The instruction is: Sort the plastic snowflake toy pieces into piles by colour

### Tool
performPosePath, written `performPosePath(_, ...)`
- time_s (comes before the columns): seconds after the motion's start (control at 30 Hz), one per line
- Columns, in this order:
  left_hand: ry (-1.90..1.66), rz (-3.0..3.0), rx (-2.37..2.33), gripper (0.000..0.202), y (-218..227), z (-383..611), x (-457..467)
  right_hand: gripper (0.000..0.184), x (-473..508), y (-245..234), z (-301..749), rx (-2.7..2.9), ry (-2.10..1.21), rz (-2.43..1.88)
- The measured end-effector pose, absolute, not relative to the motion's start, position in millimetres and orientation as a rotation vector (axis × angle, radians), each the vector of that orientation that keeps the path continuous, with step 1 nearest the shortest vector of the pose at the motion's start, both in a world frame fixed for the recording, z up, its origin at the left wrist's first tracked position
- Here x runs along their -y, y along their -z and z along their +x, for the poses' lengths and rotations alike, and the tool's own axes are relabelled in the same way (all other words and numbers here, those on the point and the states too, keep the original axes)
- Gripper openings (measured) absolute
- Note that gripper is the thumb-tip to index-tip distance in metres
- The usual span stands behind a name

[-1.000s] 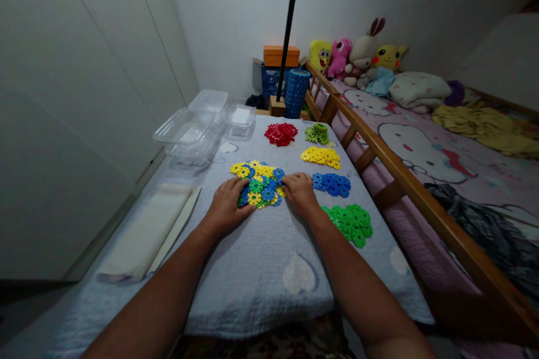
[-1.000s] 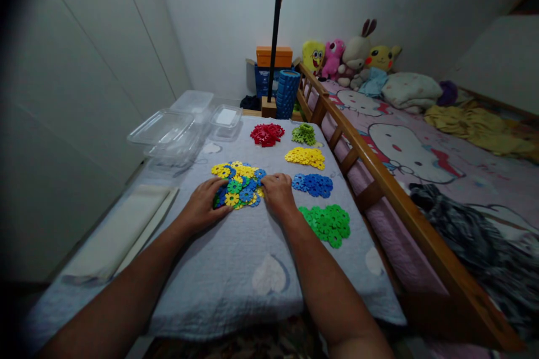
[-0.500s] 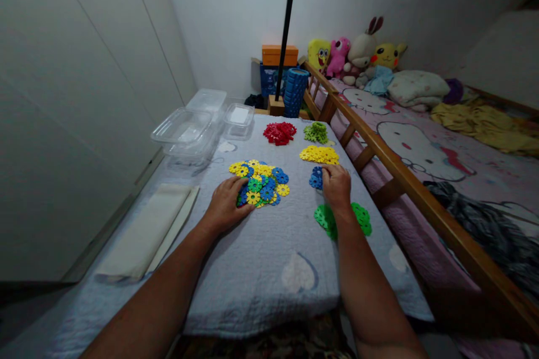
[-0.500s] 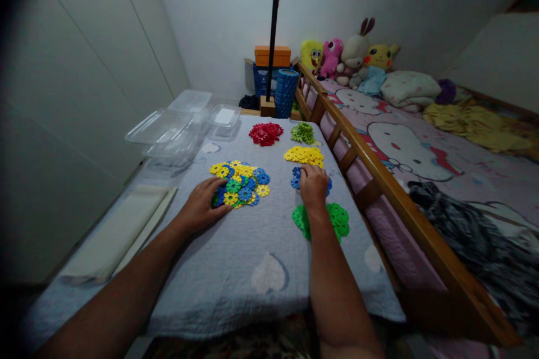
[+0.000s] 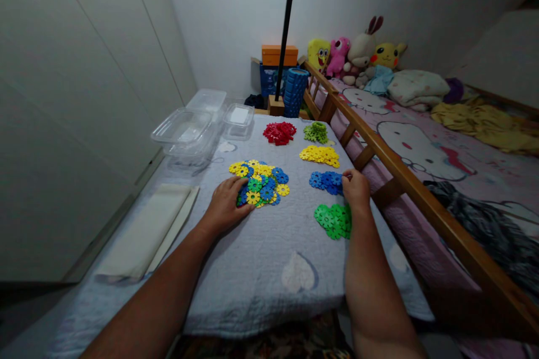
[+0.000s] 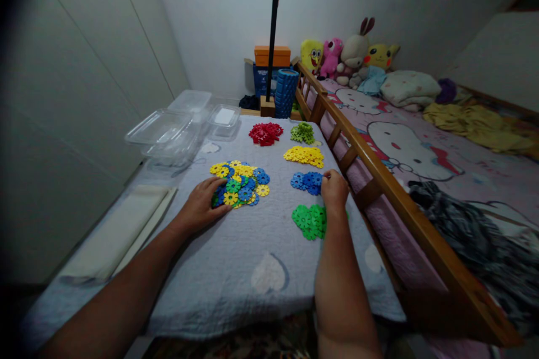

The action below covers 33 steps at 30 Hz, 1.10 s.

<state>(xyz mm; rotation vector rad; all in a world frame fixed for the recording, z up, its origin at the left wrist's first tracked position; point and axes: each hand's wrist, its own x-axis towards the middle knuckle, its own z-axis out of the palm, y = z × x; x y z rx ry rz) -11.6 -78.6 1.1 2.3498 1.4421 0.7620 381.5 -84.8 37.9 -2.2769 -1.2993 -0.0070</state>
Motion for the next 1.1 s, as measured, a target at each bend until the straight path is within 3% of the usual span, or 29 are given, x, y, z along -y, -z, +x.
performPosePath(0.37, -0.741, 2.356, -1.442, 0.064, -4.3, -10.7, 79.5, 0.023, 84.5, -35.7, 376.2, 1.334, 0.044, -2.305)
performPosePath(0.6, -0.759, 2.360, -1.439, 0.063, -3.3, -11.1, 79.4, 0.024, 81.8, -41.7, 304.1, 1.809, -0.040, -1.918)
performPosePath(0.9, -0.777, 2.375, -1.433, 0.064, -0.2, -11.3, 78.7, 0.042, 80.8, -27.0, 244.8, 2.243, -0.167, -1.752)
performPosePath(1.1, -0.760, 2.376, -1.434, 0.064, -2.9, -10.8, 79.6, 0.034, 79.7, -26.7, 244.7, 2.249, -0.119, -1.780)
